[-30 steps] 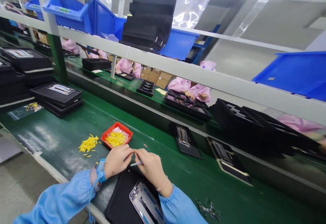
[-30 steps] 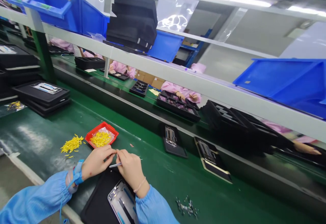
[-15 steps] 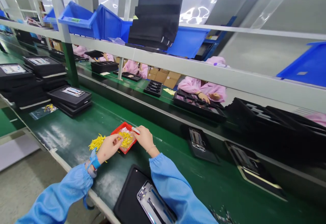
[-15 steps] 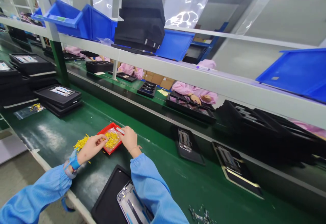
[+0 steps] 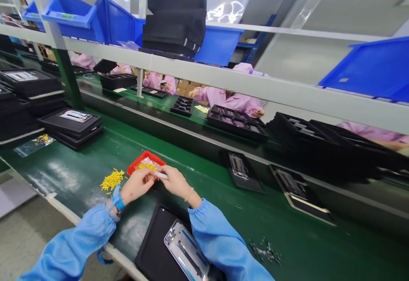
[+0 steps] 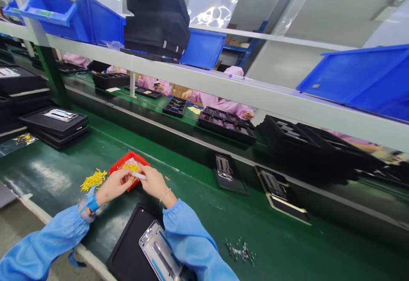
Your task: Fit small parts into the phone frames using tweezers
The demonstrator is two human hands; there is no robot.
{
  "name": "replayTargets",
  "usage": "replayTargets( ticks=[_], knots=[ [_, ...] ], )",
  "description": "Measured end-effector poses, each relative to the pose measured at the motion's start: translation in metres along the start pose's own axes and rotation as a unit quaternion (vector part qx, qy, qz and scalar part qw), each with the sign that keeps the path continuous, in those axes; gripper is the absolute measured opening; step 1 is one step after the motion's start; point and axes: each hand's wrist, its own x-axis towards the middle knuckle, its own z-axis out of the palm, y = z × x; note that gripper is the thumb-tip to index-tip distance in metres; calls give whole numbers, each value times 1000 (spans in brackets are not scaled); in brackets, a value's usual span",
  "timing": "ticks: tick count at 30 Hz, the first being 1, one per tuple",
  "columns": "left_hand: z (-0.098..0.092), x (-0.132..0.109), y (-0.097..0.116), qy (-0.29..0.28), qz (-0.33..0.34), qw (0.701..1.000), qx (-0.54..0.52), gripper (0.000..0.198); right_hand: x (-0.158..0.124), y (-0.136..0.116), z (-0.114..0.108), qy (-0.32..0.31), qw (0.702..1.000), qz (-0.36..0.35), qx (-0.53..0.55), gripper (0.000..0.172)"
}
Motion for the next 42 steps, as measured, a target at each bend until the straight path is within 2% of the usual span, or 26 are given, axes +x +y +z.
replayTargets(
  ticks=[7,12,14,18,22,24,26,27,29,31,32,35,38,42],
  knots=[
    [6,6,3,11,-1,997,78,21,-6,-2,11,30,999,17,29,17],
    [0,11,-9,61,-50,988,135,33,-7,3,5,76,992,52,85,11],
    [-5,16,-15,74,-57,983,160,28,-8,8,1,91,987,69,117,10],
    [-8,25,-19,88,-31,975,200,19,-16,16,-6,112,969,105,195,10],
    [-1,22,-7,112,-9,971,209,17,-34,19,-12,124,945,138,271,13],
    [7,15,4,152,2,973,172,19,-47,17,-15,127,932,159,299,23],
    [18,5,19,174,16,982,70,23,-60,13,-16,130,908,180,356,31],
    [23,0,28,157,15,987,-1,24,-67,10,-16,133,890,188,393,34],
    [34,-8,44,67,-18,986,-149,26,-81,4,-15,141,850,199,466,38],
    [43,-15,57,-5,-79,962,-263,29,-93,-2,-13,148,829,203,500,40],
    [48,-17,63,-15,-107,947,-302,31,-98,-4,-12,150,826,204,504,40],
    [59,-19,75,-2,-153,922,-356,31,-112,-7,-8,160,829,207,495,41],
    [68,-21,83,-10,-155,916,-371,30,-123,-7,-8,167,839,209,474,39],
    [70,-23,89,-27,-142,912,-384,28,-147,-4,-19,151,893,188,379,27]
  ],
)
